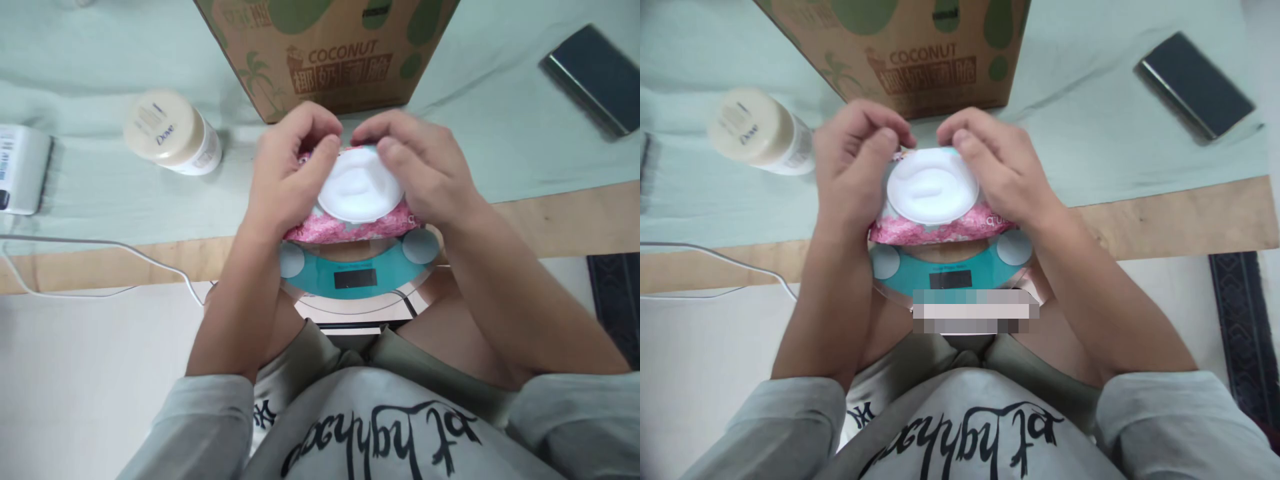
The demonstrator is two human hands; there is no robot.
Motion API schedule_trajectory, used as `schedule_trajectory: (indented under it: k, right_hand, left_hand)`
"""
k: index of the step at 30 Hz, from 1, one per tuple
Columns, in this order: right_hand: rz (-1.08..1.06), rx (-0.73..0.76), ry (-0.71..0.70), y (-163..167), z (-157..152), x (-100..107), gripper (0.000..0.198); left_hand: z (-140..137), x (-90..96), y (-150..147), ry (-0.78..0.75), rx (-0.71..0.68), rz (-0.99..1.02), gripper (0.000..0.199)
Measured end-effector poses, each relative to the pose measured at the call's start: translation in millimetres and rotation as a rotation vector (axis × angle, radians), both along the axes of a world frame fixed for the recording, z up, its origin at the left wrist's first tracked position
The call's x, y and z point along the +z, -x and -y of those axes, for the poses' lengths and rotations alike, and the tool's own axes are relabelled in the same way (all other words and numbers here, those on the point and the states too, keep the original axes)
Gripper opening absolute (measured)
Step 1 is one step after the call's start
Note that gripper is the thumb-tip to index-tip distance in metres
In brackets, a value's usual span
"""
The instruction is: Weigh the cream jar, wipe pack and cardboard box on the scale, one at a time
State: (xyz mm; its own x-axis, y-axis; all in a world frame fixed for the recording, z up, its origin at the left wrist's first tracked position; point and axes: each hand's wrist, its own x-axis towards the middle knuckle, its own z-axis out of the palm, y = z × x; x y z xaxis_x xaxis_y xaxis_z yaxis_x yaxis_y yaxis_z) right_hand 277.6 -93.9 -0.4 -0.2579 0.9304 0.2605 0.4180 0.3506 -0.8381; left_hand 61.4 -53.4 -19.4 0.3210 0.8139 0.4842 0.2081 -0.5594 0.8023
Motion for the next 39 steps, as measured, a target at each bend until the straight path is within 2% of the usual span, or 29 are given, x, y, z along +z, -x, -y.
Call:
schedule_trajectory:
  k: [3,5,7,10,13,18,23,26,28,30,32,34,37,39]
  right_hand:
    - [-0.204,-0.117,0.023,-6.6,-4.2,-14.9,0.055]
    - [-0.208,-0.179,0.024,-10.0,-6.3,-24.5,0.057]
    - [-0.145,-0.207,0.041,-11.2,-7.3,-30.2,0.061]
    - [0.004,-0.225,0.101,-9.9,-7.6,-30.4,0.066]
    - [0.096,-0.224,0.126,-8.2,-7.3,-25.7,0.061]
    - [-0.030,-0.202,0.043,-7.3,-8.4,-25.3,0.034]
    - [-0.033,-0.198,0.015,-5.7,-13.3,-34.9,0.030]
    - [0.000,-0.202,-0.021,-5.8,-13.4,-22.9,0.025]
    - [0.001,-0.172,-0.111,-6.2,-8.7,-1.7,0.023]
    - [0.024,-0.086,-0.219,-5.4,0.6,24.7,0.023]
    - [0.202,0.067,-0.227,-1.8,12.8,46.7,0.032]
    - [0.405,0.168,-0.207,4.8,25.0,57.3,0.044]
    - [0.646,0.136,-0.184,15.6,36.9,53.8,0.053]
    - [0.724,0.089,-0.176,20.6,39.2,47.5,0.060]
  left_hand:
    - [-10.9,-13.6,4.6,0.138,0.140,0.219,0.045]
    - [-16.0,-20.5,4.6,0.254,0.203,0.292,0.039]
    - [-17.0,-21.4,2.1,0.319,0.223,0.260,0.033]
    - [-11.9,-13.5,-2.6,0.347,0.249,0.190,0.034]
    - [-7.1,-6.7,-2.7,0.360,0.244,0.171,0.033]
    - [-11.2,-14.9,3.1,0.380,0.230,0.181,0.039]
    - [-17.3,-21.1,3.2,0.380,0.217,0.174,0.044]
    - [-15.3,-17.6,4.3,0.272,0.227,0.213,0.053]
    - [-9.1,-11.5,6.2,0.104,0.270,0.274,0.059]
    - [0.4,-2.4,7.7,-0.011,0.307,0.307,0.056]
    - [9.6,8.2,7.5,0.021,0.327,0.271,0.049]
    - [14.7,17.8,6.2,0.115,0.339,0.195,0.042]
    - [13.2,28.2,8.4,0.143,0.418,0.160,0.032]
    - [9.5,33.1,16.0,0.119,0.476,0.158,0.030]
